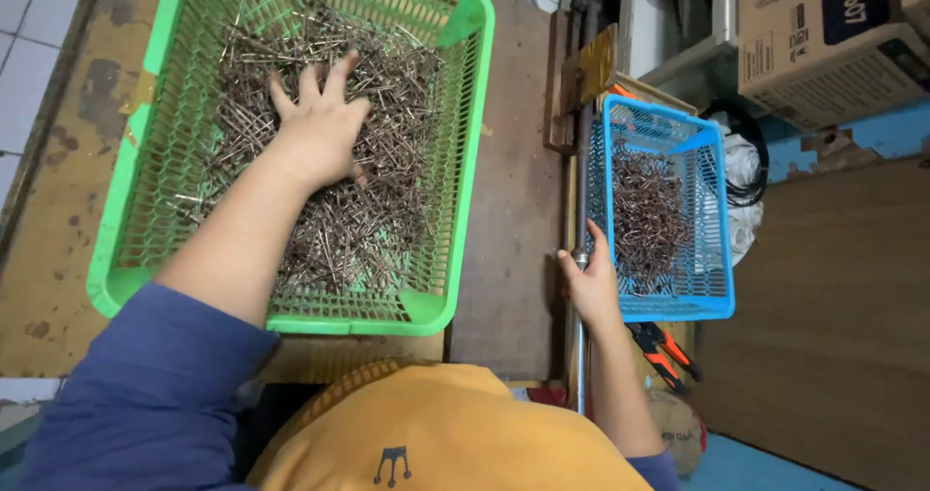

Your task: A person manually bends metal rods into hooks using a specialized bending jig on a workbench.

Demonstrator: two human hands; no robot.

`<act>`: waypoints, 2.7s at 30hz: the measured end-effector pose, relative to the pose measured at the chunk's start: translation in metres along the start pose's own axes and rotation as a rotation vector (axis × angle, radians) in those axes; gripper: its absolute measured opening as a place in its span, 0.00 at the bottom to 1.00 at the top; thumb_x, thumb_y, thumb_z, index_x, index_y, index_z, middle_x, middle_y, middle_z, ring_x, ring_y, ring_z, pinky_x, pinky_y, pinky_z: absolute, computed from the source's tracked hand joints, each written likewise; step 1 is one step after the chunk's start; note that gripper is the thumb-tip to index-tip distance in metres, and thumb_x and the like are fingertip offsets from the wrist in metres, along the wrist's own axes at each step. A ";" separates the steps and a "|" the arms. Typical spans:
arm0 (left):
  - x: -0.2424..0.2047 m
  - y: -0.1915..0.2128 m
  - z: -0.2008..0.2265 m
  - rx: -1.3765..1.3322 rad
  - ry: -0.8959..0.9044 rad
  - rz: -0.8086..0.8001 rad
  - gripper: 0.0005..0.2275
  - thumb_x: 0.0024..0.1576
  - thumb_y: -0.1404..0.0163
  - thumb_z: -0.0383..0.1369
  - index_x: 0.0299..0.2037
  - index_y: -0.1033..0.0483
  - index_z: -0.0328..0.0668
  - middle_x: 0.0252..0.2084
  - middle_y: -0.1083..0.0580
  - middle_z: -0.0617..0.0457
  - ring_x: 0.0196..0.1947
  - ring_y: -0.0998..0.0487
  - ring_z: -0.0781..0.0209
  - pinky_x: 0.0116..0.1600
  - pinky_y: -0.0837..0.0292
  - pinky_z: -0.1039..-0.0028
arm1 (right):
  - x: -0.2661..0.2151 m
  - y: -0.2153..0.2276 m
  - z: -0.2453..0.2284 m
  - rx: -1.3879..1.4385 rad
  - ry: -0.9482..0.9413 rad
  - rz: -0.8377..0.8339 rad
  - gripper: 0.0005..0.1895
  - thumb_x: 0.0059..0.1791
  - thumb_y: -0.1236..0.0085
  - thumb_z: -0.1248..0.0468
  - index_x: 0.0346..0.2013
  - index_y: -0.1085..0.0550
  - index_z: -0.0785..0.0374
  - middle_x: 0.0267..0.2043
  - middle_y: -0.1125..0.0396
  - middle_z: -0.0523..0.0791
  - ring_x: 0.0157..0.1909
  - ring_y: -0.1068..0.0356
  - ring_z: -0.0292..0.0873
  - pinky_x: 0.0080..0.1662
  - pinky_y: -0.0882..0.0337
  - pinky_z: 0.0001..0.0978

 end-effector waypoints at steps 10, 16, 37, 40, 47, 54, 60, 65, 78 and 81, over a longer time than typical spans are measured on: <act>0.025 -0.053 -0.025 0.194 -0.110 -0.081 0.19 0.50 0.31 0.44 0.53 0.14 0.73 0.61 0.21 0.66 0.79 0.40 0.50 0.72 0.68 0.19 | -0.014 -0.001 -0.011 0.097 0.007 0.013 0.38 0.52 0.35 0.63 0.77 0.36 0.48 0.29 0.28 0.50 0.23 0.25 0.50 0.33 0.24 0.40; 0.011 -0.021 -0.005 -0.163 -0.210 -0.113 0.01 0.58 0.37 0.31 0.37 0.14 0.49 0.51 0.19 0.41 0.56 0.18 0.35 0.60 0.26 0.45 | 0.007 -0.006 0.007 0.127 0.055 -0.013 0.37 0.53 0.37 0.64 0.77 0.38 0.51 0.25 0.28 0.50 0.21 0.24 0.50 0.26 0.26 0.37; -0.008 0.029 0.004 -0.599 -0.084 -0.131 0.10 0.65 0.44 0.31 0.54 0.16 0.40 0.47 0.16 0.40 0.48 0.15 0.41 0.57 0.26 0.55 | -0.007 -0.007 -0.004 0.291 0.091 -0.043 0.36 0.53 0.39 0.69 0.76 0.39 0.59 0.25 0.31 0.50 0.16 0.28 0.49 0.19 0.29 0.35; -0.009 0.030 0.001 -0.641 -0.052 -0.104 0.10 0.67 0.45 0.31 0.55 0.15 0.42 0.51 0.16 0.43 0.53 0.16 0.44 0.62 0.28 0.57 | -0.011 -0.008 -0.011 0.296 0.098 -0.044 0.36 0.53 0.40 0.69 0.76 0.40 0.61 0.24 0.31 0.49 0.15 0.28 0.48 0.18 0.31 0.35; 0.002 0.007 -0.010 -0.574 -0.073 -0.091 0.13 0.61 0.40 0.28 0.55 0.16 0.37 0.50 0.16 0.42 0.53 0.16 0.46 0.61 0.26 0.58 | -0.012 -0.007 -0.012 0.332 0.093 -0.037 0.35 0.53 0.40 0.70 0.75 0.39 0.62 0.24 0.33 0.49 0.15 0.30 0.47 0.17 0.32 0.34; 0.011 0.005 -0.022 -0.425 -0.124 0.029 0.13 0.58 0.39 0.22 0.53 0.15 0.42 0.41 0.16 0.46 0.46 0.14 0.49 0.54 0.22 0.62 | -0.011 -0.008 -0.008 0.307 0.086 -0.033 0.34 0.53 0.39 0.70 0.74 0.37 0.61 0.23 0.31 0.51 0.14 0.29 0.49 0.16 0.31 0.37; 0.011 0.015 -0.031 -0.132 -0.036 0.109 0.14 0.59 0.37 0.33 0.54 0.14 0.62 0.40 0.15 0.64 0.48 0.14 0.56 0.54 0.22 0.62 | -0.002 -0.010 0.007 0.280 0.074 -0.021 0.34 0.52 0.37 0.69 0.73 0.35 0.60 0.25 0.31 0.50 0.16 0.28 0.48 0.18 0.31 0.36; 0.012 0.009 -0.033 -0.011 -0.060 0.161 0.13 0.59 0.35 0.37 0.54 0.13 0.62 0.43 0.14 0.61 0.48 0.13 0.55 0.55 0.22 0.62 | 0.007 -0.006 0.014 0.193 0.065 0.002 0.36 0.52 0.34 0.67 0.75 0.34 0.56 0.29 0.30 0.50 0.22 0.27 0.47 0.25 0.29 0.36; 0.012 0.007 -0.001 -0.130 -0.176 0.186 0.10 0.62 0.38 0.37 0.52 0.10 0.52 0.46 0.15 0.44 0.48 0.18 0.40 0.53 0.25 0.55 | -0.041 0.009 -0.071 -0.189 0.044 -0.286 0.51 0.53 0.45 0.47 0.84 0.64 0.32 0.69 0.30 0.54 0.44 0.21 0.66 0.46 0.29 0.47; 0.009 0.020 0.034 -0.501 -0.144 0.149 0.10 0.59 0.35 0.31 0.49 0.11 0.45 0.49 0.16 0.48 0.48 0.16 0.53 0.61 0.27 0.68 | -0.043 0.004 -0.060 -0.148 0.012 -0.229 0.55 0.53 0.39 0.56 0.85 0.63 0.29 0.29 0.30 0.47 0.33 0.27 0.52 0.43 0.30 0.42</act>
Point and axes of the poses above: each hand's wrist, its own x-axis towards the middle knuckle, its own y-axis out of the back of the hand, z = x × y, the point moved 9 cm from there along x, towards the middle knuckle
